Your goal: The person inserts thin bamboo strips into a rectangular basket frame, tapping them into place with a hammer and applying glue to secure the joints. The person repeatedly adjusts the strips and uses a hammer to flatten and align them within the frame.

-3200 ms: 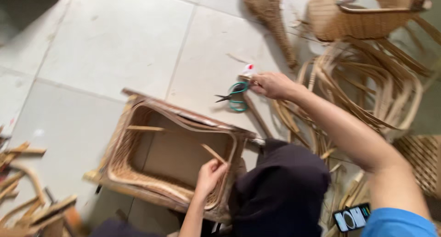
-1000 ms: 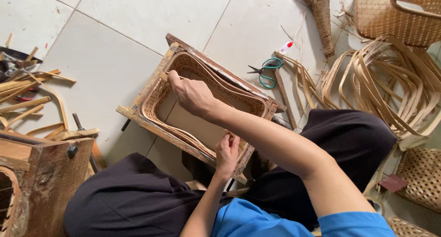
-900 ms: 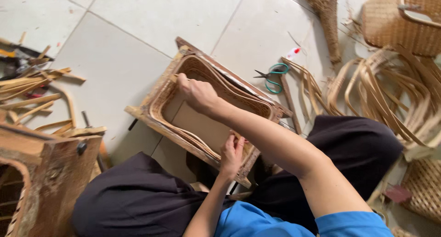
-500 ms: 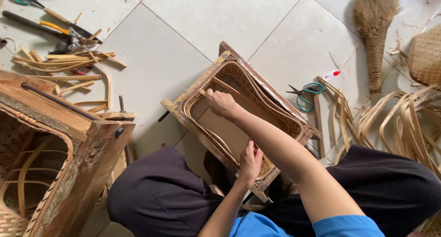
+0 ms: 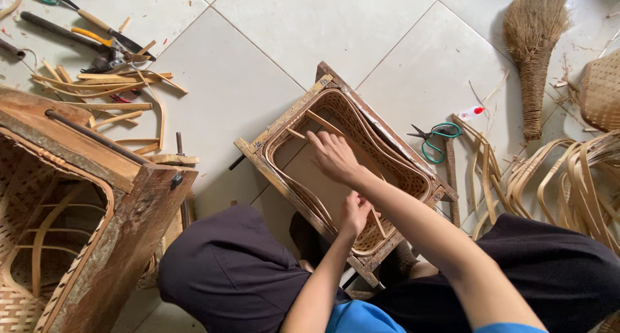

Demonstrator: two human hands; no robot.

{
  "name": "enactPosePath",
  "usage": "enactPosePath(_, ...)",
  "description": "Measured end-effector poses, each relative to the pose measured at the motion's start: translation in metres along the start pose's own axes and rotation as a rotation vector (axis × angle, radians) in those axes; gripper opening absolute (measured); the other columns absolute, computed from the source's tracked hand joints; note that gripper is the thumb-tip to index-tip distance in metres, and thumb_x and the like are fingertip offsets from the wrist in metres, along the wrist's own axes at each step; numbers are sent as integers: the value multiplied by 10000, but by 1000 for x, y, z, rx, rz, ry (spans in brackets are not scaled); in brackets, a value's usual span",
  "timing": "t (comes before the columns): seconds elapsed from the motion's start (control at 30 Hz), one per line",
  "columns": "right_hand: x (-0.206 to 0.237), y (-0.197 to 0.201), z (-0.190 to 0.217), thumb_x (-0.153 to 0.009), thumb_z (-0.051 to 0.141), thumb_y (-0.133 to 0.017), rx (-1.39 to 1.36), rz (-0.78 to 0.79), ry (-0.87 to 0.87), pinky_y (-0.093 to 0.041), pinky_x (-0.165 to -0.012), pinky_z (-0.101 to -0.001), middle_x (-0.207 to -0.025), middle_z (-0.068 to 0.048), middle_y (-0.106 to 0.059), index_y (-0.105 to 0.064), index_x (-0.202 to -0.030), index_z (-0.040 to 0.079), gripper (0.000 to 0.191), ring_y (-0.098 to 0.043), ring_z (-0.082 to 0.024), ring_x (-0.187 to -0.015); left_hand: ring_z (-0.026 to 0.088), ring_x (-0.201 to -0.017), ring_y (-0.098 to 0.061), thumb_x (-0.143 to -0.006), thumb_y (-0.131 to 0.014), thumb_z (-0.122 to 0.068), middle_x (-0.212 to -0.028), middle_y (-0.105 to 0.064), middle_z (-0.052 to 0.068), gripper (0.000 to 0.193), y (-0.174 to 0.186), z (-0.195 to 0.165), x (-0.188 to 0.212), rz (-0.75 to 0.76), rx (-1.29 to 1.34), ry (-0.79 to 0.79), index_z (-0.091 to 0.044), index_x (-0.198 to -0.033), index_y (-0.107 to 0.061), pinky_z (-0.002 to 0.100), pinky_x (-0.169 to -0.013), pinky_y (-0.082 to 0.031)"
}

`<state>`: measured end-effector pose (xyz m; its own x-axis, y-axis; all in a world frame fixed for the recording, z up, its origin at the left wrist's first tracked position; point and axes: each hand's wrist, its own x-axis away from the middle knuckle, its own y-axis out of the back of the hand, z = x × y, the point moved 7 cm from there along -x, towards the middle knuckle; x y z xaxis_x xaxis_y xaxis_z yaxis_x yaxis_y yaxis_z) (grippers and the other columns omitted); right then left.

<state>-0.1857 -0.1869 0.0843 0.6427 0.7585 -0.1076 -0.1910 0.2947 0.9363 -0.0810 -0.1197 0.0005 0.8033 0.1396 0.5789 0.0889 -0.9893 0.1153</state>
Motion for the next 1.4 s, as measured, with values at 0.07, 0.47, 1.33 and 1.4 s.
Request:
enactPosePath(0.07, 45, 4, -3, -949, 298, -602, -34, 12, -31, -459, -824, -411, -1080, -194, -608, -538, -1268, -5, 444, -596, -298, -896, 194, -909, -713, -981, -589, -268, -1101, -723, 92, 335, 9, 4, 1, -66, 179, 43, -64, -1246, -579, 342, -762, -596)
enactPosePath(0.47, 241, -54, 60, -684, 247, -804, -201, 248, -38, -283, -1140, -549, -1097, -160, -598, -497, -1281, 11, 712, -539, -335, -1131, 208, -1237, -616, -1049, -577, -223, -1396, -577, 165, 419, 89, -106, 146, -67, 603, -502, -3, -1402, -525, 369, -1103, -492)
enactPosePath(1.33, 128, 15, -186, -962, 354, -666, -57, 868, 64, -511, -962, -466, -1200, -182, -632, -479, -1365, 61, 532, -617, -353, -1158, 266, -998, -688, -800, -725, -131, -966, -770, 10, 153, 171, -104, -130, 281, -1253, -673, -191, -899, -825, 414, -801, -591)
enactPosePath(1.4, 90, 18, -176, -1057, 307, -603, -330, 514, 121, -503, -905, -499, -1204, -241, -640, -505, -1415, 51, 451, -597, -413, -1161, 278, -957, -705, -772, -750, -134, -924, -757, 51, 109, 161, -99, -160, 370, -1430, -575, -179, -845, -818, 422, -783, -594)
